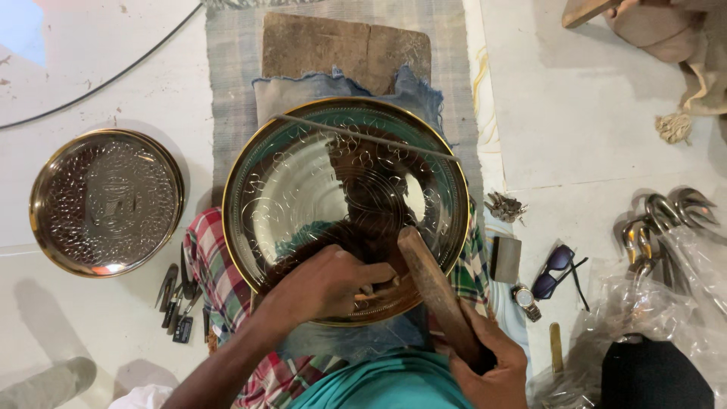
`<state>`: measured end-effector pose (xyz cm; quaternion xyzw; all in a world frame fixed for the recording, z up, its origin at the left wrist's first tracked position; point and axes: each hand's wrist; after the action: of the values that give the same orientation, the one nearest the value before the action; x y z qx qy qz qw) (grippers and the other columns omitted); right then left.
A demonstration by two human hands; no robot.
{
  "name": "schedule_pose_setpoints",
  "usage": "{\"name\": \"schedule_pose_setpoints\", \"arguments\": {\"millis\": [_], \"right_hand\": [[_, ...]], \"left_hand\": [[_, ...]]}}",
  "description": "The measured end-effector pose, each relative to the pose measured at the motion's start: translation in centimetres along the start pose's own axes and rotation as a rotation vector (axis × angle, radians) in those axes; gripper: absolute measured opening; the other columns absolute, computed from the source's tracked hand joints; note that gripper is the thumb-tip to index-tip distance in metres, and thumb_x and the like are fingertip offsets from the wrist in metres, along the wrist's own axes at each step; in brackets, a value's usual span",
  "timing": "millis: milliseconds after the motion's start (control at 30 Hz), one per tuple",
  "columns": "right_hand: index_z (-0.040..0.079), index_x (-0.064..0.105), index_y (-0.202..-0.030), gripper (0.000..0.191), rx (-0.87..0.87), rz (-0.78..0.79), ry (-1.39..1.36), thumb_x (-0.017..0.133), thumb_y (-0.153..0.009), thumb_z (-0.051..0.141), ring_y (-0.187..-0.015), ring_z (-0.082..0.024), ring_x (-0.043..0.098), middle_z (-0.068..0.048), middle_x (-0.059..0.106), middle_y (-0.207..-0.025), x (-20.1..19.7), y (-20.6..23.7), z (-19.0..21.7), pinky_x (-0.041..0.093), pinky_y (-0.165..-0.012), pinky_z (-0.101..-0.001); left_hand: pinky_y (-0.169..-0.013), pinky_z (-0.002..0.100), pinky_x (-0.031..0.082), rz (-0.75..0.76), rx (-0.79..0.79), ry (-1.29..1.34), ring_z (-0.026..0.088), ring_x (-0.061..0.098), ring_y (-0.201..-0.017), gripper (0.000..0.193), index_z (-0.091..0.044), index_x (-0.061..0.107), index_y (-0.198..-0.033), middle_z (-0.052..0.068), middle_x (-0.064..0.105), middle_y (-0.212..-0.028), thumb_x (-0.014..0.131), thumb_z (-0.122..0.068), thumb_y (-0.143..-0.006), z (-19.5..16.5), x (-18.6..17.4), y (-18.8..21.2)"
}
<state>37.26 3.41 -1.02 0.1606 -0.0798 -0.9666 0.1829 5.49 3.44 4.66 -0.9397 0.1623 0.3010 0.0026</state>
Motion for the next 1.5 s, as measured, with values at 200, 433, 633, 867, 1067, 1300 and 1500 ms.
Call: {"name": "schedule_pose_setpoints", "arguments": {"millis": [200,433,633,867,1067,1300,1500], "right_hand": [[-0.006,0.06,-0.137,0.072,-0.094,-0.167,-0.013,0.073,-0.067,-0.01,-0.114,-0.022,0.07,-0.02,0.072,-0.126,0.8,0.8,-0.1,0.052,-0.1,-0.0309],[-0.002,0.065,-0.132,0.068,-0.332,-0.172,0.329,0.072,-0.065,-0.006,-0.115,-0.023,0.071,-0.019,0.071,-0.122,1.6,0.0,0.6,0.054,-0.098,-0.0295],[-0.003,0.063,-0.137,0.072,-0.278,0.056,0.179,0.068,-0.066,-0.013,-0.108,-0.02,0.069,-0.018,0.071,-0.12,0.7,-1.9,3.2,0.052,-0.092,-0.0272],[0.01,0.063,-0.139,0.074,-0.299,0.133,0.225,0.069,-0.069,-0.011,-0.108,-0.02,0.068,-0.014,0.07,-0.125,0.6,-5.8,6.4,0.052,-0.092,-0.0264],[0.014,0.061,-0.142,0.079,-0.294,0.363,0.275,0.067,-0.067,-0.01,-0.101,-0.016,0.071,-0.012,0.071,-0.12,0.3,-8.4,10.3,0.054,-0.082,-0.0258],[0.025,0.06,-0.149,0.082,-0.166,0.492,0.301,0.066,-0.074,-0.006,-0.077,-0.014,0.065,-0.006,0.068,-0.105,0.8,-12.0,13.6,0.051,-0.065,-0.0257],[0.026,0.06,-0.142,0.084,-0.336,0.608,0.472,0.068,-0.063,-0.001,-0.073,-0.018,0.071,-0.003,0.073,-0.103,2.2,-13.4,17.0,0.058,-0.056,-0.0296]], "left_hand": [[-0.059,0.043,0.054,0.069,0.021,-0.058,0.033,0.071,-0.066,0.039,-0.017,0.068,-0.114,0.013,0.072,-0.073,0.074,-0.01,-0.076,0.1,-0.2,-0.3],[-0.059,0.042,0.055,0.078,0.04,-0.059,0.03,0.071,-0.061,0.041,-0.017,0.069,-0.115,0.012,0.074,-0.074,0.075,-0.014,-0.074,0.3,0.3,-0.6],[-0.058,0.041,0.056,-0.005,-0.128,-0.048,0.028,0.071,-0.057,0.059,-0.016,0.072,-0.119,0.014,0.073,-0.072,0.067,0.002,-0.063,0.6,1.5,0.8],[-0.055,0.041,0.058,-0.233,-0.263,0.004,0.029,0.073,-0.061,0.063,-0.011,0.067,-0.122,0.016,0.073,-0.074,0.068,0.004,-0.061,0.4,3.5,2.0],[-0.061,0.044,0.058,-0.458,-0.243,-0.041,0.035,0.074,-0.07,0.057,-0.011,0.065,-0.117,0.017,0.073,-0.077,0.069,0.003,-0.063,-0.5,4.6,3.1],[-0.061,0.042,0.06,-0.65,-0.483,0.0,0.033,0.077,-0.071,0.056,-0.01,0.067,-0.119,0.016,0.076,-0.079,0.068,0.007,-0.065,-0.8,6.7,3.0],[-0.066,0.035,0.064,-0.93,-0.471,-0.045,0.027,0.08,-0.08,0.05,-0.002,0.067,-0.114,0.018,0.078,-0.089,0.066,0.009,-0.066,-0.5,9.9,3.5]]}}
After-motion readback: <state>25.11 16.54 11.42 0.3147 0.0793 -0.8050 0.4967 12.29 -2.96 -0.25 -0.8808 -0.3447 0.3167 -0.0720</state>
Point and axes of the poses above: each hand's wrist, its own y-axis away from the middle knuckle, its own x-axis out of the palm, z = x × y
